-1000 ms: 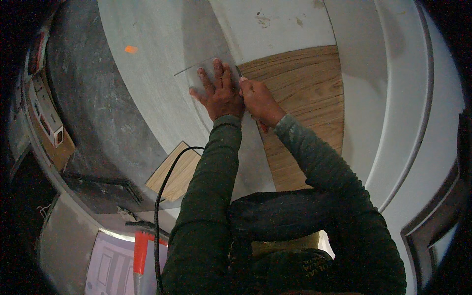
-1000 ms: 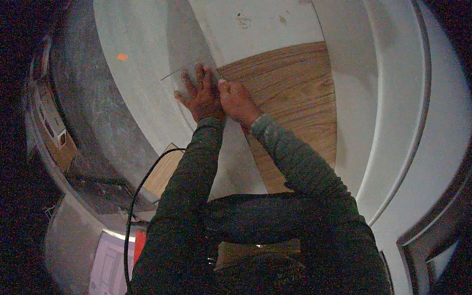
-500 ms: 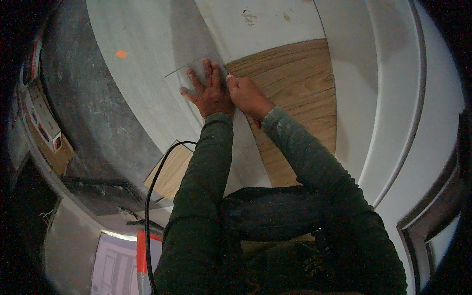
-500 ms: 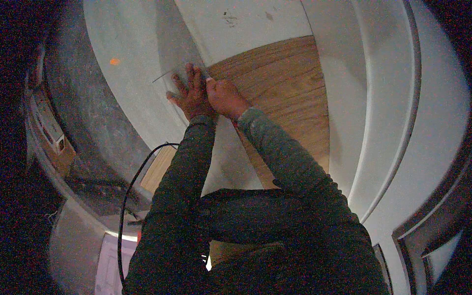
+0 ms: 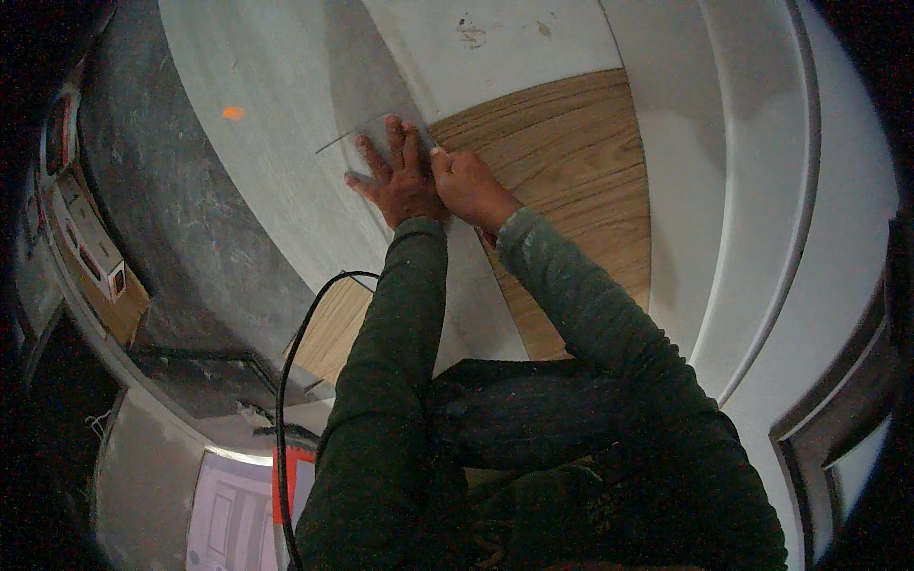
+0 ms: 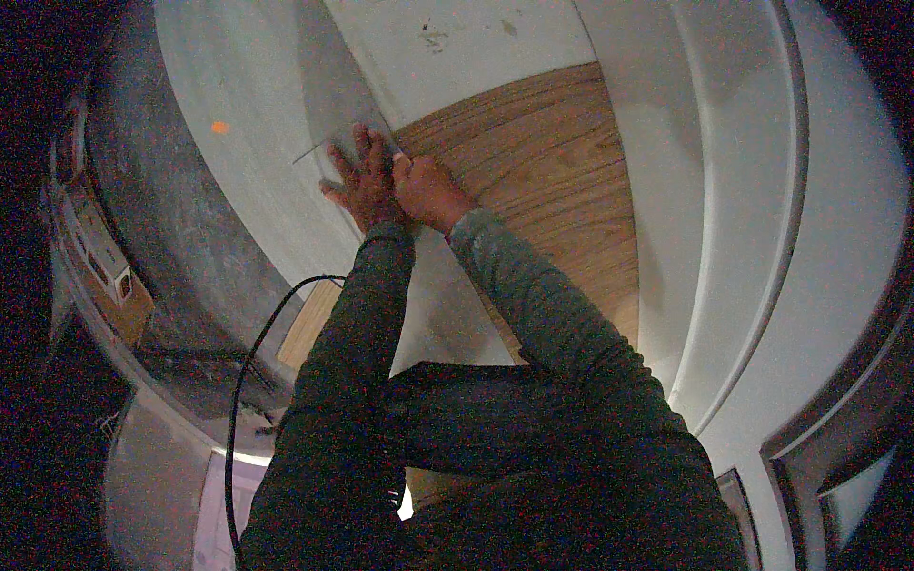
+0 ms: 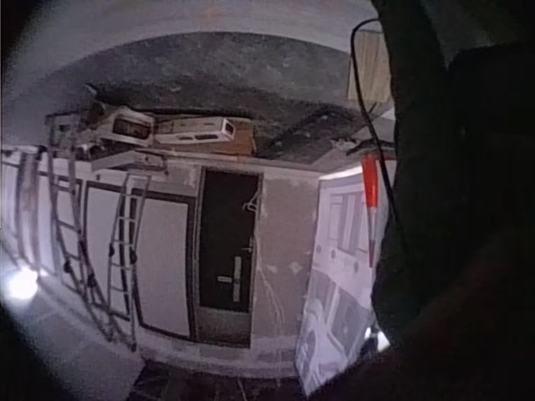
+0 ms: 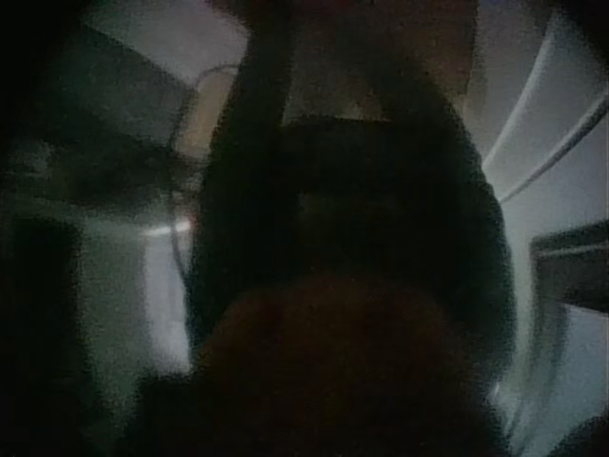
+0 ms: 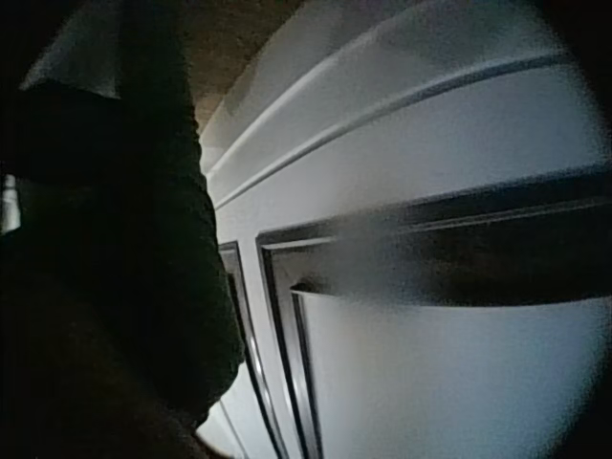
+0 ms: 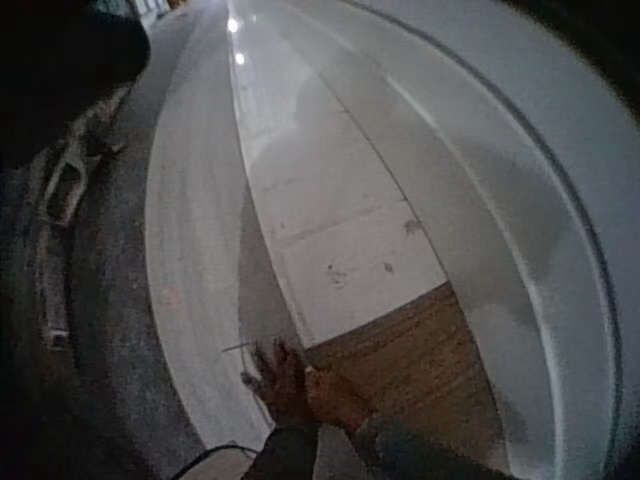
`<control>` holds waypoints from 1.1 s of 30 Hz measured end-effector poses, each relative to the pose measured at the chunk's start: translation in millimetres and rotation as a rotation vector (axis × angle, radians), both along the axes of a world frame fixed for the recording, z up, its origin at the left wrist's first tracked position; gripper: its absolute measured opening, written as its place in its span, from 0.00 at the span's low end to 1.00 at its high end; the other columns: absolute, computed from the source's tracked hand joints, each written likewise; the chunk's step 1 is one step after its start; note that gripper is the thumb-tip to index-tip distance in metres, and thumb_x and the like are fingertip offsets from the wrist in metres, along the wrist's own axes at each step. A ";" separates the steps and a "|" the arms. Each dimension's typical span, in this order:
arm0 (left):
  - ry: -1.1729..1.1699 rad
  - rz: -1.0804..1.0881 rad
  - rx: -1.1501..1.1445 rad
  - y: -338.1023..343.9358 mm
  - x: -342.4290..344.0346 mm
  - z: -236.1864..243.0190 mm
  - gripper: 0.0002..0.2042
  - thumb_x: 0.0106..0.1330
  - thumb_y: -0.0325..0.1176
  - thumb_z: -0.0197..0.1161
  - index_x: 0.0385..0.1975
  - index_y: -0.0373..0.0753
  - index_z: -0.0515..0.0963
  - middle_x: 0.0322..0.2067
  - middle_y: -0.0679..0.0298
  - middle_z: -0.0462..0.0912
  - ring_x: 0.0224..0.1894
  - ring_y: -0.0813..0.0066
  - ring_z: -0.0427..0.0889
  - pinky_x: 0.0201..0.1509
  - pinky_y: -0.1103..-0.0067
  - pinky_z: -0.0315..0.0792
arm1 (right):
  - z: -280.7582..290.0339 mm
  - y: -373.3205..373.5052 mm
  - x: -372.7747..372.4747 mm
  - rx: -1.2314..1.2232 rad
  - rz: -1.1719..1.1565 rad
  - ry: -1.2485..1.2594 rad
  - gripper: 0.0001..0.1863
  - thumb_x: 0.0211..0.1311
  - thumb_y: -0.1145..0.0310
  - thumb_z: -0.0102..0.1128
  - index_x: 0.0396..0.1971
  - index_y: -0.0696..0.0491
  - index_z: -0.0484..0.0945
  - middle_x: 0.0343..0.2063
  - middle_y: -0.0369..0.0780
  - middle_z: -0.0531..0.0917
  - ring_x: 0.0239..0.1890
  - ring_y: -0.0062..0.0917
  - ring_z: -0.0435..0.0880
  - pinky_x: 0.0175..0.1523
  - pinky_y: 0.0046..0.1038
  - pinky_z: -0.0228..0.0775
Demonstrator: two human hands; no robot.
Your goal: The person uses a utility knife to cut along a marked line on a piece of wood-patterned flooring material, then fits the piece against a wall and continues scoring it.
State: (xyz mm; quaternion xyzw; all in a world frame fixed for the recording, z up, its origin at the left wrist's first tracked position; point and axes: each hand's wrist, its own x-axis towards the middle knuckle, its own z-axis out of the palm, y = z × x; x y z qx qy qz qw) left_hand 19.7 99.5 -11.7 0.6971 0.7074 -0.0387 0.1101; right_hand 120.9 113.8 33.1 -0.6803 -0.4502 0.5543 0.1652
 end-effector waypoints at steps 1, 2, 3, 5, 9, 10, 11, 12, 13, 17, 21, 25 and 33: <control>0.000 0.000 -0.002 0.1 0.3 0.9 0.29 0.67 0.49 0.50 0.67 0.51 0.57 0.72 0.76 0.45 0.74 0.51 0.37 0.63 0.32 0.30 | 0.1 0.6 0.2 -0.017 -0.001 -0.005 0.28 0.70 0.57 0.39 0.27 0.70 0.76 0.23 0.61 0.78 0.30 0.52 0.82 0.38 0.46 0.70; 0.000 -0.001 -0.004 0.2 0.6 1.8 0.29 0.67 0.49 0.50 0.68 0.51 0.57 0.72 0.77 0.45 0.74 0.51 0.37 0.63 0.32 0.30 | 0.3 1.1 0.4 -0.034 -0.001 -0.010 0.28 0.70 0.57 0.39 0.28 0.70 0.76 0.24 0.61 0.78 0.31 0.53 0.82 0.39 0.45 0.70; 0.000 -0.002 -0.007 0.5 1.0 2.6 0.29 0.67 0.49 0.50 0.68 0.51 0.57 0.72 0.77 0.45 0.74 0.51 0.37 0.63 0.32 0.31 | 0.7 1.1 1.1 -0.036 -0.001 -0.010 0.28 0.70 0.57 0.39 0.28 0.70 0.76 0.24 0.61 0.78 0.31 0.53 0.82 0.39 0.45 0.70; 0.002 -0.005 -0.002 -1.1 -2.0 0.3 0.29 0.67 0.49 0.50 0.68 0.51 0.57 0.72 0.77 0.44 0.74 0.51 0.38 0.63 0.32 0.31 | 4.3 1.7 -0.2 -0.036 0.015 -0.006 0.29 0.70 0.57 0.38 0.27 0.70 0.76 0.24 0.62 0.78 0.31 0.53 0.82 0.40 0.45 0.70; -0.042 0.004 0.018 -1.0 -0.3 -0.2 0.28 0.67 0.48 0.50 0.67 0.51 0.58 0.72 0.77 0.44 0.74 0.50 0.38 0.62 0.31 0.31 | 4.2 1.2 0.3 -0.061 -0.015 -0.003 0.29 0.70 0.57 0.38 0.27 0.70 0.76 0.24 0.62 0.78 0.32 0.54 0.81 0.41 0.45 0.70; -0.040 0.003 0.019 -1.3 -1.7 -2.2 0.28 0.67 0.48 0.50 0.67 0.51 0.58 0.72 0.77 0.44 0.74 0.50 0.38 0.62 0.31 0.31 | 2.5 1.4 -0.4 -0.073 -0.006 -0.008 0.28 0.70 0.57 0.38 0.27 0.70 0.76 0.24 0.62 0.78 0.32 0.54 0.81 0.41 0.46 0.70; -0.041 -0.002 0.041 -1.3 -3.4 -4.2 0.28 0.67 0.48 0.50 0.67 0.51 0.58 0.72 0.77 0.44 0.74 0.50 0.38 0.62 0.31 0.31 | 0.9 1.2 -1.0 -0.085 0.003 -0.012 0.28 0.70 0.58 0.38 0.27 0.70 0.76 0.25 0.61 0.78 0.32 0.55 0.81 0.41 0.46 0.70; -0.041 -0.008 0.063 -1.6 -4.9 -6.0 0.28 0.67 0.47 0.51 0.67 0.51 0.58 0.72 0.77 0.45 0.74 0.50 0.38 0.62 0.31 0.31 | -0.4 0.6 -1.6 -0.085 0.002 -0.010 0.28 0.70 0.58 0.38 0.27 0.70 0.76 0.25 0.61 0.78 0.32 0.55 0.81 0.41 0.46 0.70; -0.042 -0.009 0.063 -1.1 -3.3 -5.0 0.28 0.67 0.47 0.51 0.67 0.51 0.58 0.72 0.77 0.45 0.74 0.50 0.38 0.62 0.31 0.31 | -2.2 -0.1 -0.6 -0.080 0.007 -0.012 0.28 0.70 0.58 0.38 0.27 0.70 0.76 0.25 0.61 0.79 0.32 0.55 0.81 0.41 0.46 0.70; -0.039 0.003 0.034 0.1 1.1 -0.1 0.29 0.65 0.46 0.52 0.67 0.51 0.59 0.72 0.76 0.45 0.74 0.50 0.39 0.62 0.31 0.32 | -5.8 -2.8 -0.2 -0.070 -0.010 -0.033 0.28 0.69 0.58 0.38 0.27 0.70 0.77 0.25 0.61 0.79 0.33 0.56 0.80 0.42 0.47 0.69; -0.038 0.007 0.003 0.2 -2.4 2.6 0.30 0.64 0.46 0.55 0.66 0.51 0.59 0.72 0.76 0.46 0.74 0.49 0.39 0.62 0.31 0.32 | 3.2 -0.9 -1.0 -0.067 0.009 0.001 0.28 0.69 0.58 0.38 0.27 0.70 0.77 0.25 0.61 0.78 0.33 0.56 0.80 0.42 0.47 0.69; -0.019 -0.005 -0.011 1.8 -1.8 2.9 0.30 0.64 0.46 0.55 0.67 0.51 0.59 0.72 0.76 0.46 0.74 0.50 0.38 0.62 0.31 0.31 | 1.8 -1.9 1.2 -0.073 0.013 -0.023 0.28 0.69 0.58 0.38 0.26 0.69 0.77 0.25 0.62 0.78 0.32 0.55 0.80 0.42 0.47 0.69; -0.012 -0.026 0.046 -0.7 -5.9 -4.6 0.32 0.62 0.47 0.56 0.67 0.53 0.57 0.72 0.76 0.46 0.74 0.50 0.39 0.62 0.31 0.32 | -1.0 -5.8 1.3 -0.099 0.011 -0.030 0.27 0.70 0.58 0.40 0.26 0.68 0.77 0.25 0.62 0.78 0.32 0.55 0.80 0.40 0.47 0.69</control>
